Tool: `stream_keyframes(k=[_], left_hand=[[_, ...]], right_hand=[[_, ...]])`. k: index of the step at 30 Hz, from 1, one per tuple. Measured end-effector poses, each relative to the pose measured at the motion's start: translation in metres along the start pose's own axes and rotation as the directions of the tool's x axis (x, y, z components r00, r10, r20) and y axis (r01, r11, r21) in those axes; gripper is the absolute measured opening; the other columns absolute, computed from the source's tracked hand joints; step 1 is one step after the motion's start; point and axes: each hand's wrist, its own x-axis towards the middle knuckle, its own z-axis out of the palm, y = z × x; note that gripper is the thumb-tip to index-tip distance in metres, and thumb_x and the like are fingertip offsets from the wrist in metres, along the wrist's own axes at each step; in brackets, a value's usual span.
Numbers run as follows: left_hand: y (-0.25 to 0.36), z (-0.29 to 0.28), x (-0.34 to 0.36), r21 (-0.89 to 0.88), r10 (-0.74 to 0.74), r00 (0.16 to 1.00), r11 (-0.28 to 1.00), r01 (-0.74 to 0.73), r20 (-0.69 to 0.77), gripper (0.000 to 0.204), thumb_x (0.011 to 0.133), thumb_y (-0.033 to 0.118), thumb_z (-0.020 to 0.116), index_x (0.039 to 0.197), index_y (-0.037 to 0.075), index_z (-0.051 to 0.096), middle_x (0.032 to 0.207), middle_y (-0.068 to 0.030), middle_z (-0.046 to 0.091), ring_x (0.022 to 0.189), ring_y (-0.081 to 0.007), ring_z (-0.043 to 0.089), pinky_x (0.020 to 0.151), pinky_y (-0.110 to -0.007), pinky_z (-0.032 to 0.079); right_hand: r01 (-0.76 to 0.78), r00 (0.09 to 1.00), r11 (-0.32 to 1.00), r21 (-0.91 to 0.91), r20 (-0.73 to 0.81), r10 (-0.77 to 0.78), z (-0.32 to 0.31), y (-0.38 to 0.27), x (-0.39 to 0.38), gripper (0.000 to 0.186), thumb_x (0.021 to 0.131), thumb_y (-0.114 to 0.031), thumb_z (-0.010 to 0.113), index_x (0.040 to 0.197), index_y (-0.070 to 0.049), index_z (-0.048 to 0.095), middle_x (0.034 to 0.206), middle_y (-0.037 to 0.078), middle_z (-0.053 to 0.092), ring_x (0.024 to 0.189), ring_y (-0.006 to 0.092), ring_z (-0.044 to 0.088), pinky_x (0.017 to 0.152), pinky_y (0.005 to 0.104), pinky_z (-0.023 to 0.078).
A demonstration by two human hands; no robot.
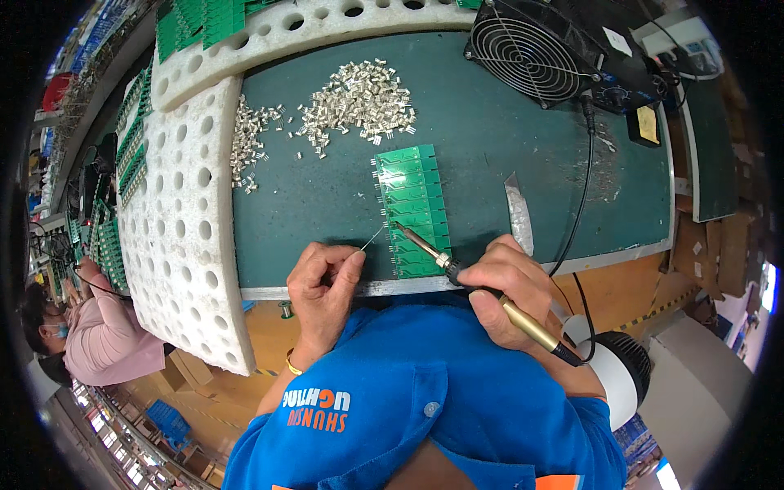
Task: The person solders electronic components onto circuit board strips using a soldering iron and solder wire, sets the completed strip aside, and solders components onto another circuit board strip.
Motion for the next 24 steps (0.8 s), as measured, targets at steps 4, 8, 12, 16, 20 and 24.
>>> stream_keyframes(k=[4,8,12,16,20,24], left_hand=[[0.006,0.002,-0.001,0.062,-0.002,1.0,0.998,0.001,0.026,0.006,0.083,0.0,0.076,0.083,0.003,0.071,0.07,-0.0007,0.055,0.059,-0.007,0.047,0.051,-0.023,0.037],[0.002,0.006,-0.002,0.063,0.014,1.0,0.998,-0.015,0.016,0.008,0.081,-0.001,0.077,0.081,0.003,0.07,0.068,-0.0007,0.054,0.056,-0.0069,0.046,0.049,-0.023,0.035],[0.002,0.006,-0.001,0.141,0.126,0.992,0.982,-0.127,0.014,0.013,0.079,-0.002,0.078,0.075,0.004,0.066,0.066,-0.0018,0.053,0.052,-0.0084,0.047,0.046,-0.024,0.037],[0.003,0.007,-0.003,0.142,0.114,0.993,0.983,-0.114,0.008,0.016,0.078,-0.002,0.078,0.073,0.004,0.064,0.065,-0.0014,0.052,0.055,-0.0086,0.046,0.048,-0.024,0.035],[0.002,0.008,-0.004,0.138,0.15,0.988,0.979,-0.151,0.018,0.017,0.077,-0.002,0.078,0.073,0.004,0.063,0.065,-0.002,0.052,0.055,-0.0096,0.047,0.049,-0.025,0.036],[0.0,0.011,-0.007,0.151,0.164,0.987,0.975,-0.163,0.005,0.017,0.077,-0.002,0.078,0.073,0.004,0.063,0.065,-0.0026,0.054,0.055,-0.0107,0.048,0.05,-0.025,0.037]], right_hand=[[0.006,1.0,0.999,-0.039,-0.022,-0.007,-0.002,0.003,-0.003,0.024,0.096,-0.022,0.064,0.101,0.002,0.064,0.076,0.012,0.061,0.063,0.024,0.052,0.057,0.0366,0.042],[0.019,1.0,0.994,-0.108,-0.019,-0.021,0.0,0.0,-0.006,0.023,0.095,-0.021,0.064,0.098,0.001,0.066,0.074,0.012,0.063,0.059,0.0241,0.051,0.058,0.0369,0.043],[0.002,0.999,0.993,-0.121,-0.045,-0.008,0.004,-0.005,-0.007,0.02,0.094,-0.02,0.065,0.095,0.0,0.067,0.072,0.011,0.063,0.057,0.0244,0.052,0.058,0.037,0.043],[0.074,0.997,0.983,-0.166,0.016,-0.072,0.007,-0.007,-0.004,0.019,0.091,-0.019,0.068,0.095,0.0,0.067,0.07,0.009,0.063,0.056,0.0236,0.054,0.059,0.0368,0.044],[0.091,0.996,0.972,-0.215,0.017,-0.09,0.01,-0.01,-0.005,0.018,0.09,-0.018,0.069,0.095,-0.001,0.067,0.068,0.008,0.062,0.055,0.0226,0.055,0.059,0.0364,0.044],[0.104,0.995,0.97,-0.222,0.033,-0.099,0.013,-0.012,-0.004,0.016,0.087,-0.015,0.07,0.096,-0.001,0.067,0.068,0.008,0.062,0.055,0.0228,0.055,0.059,0.0364,0.044]])
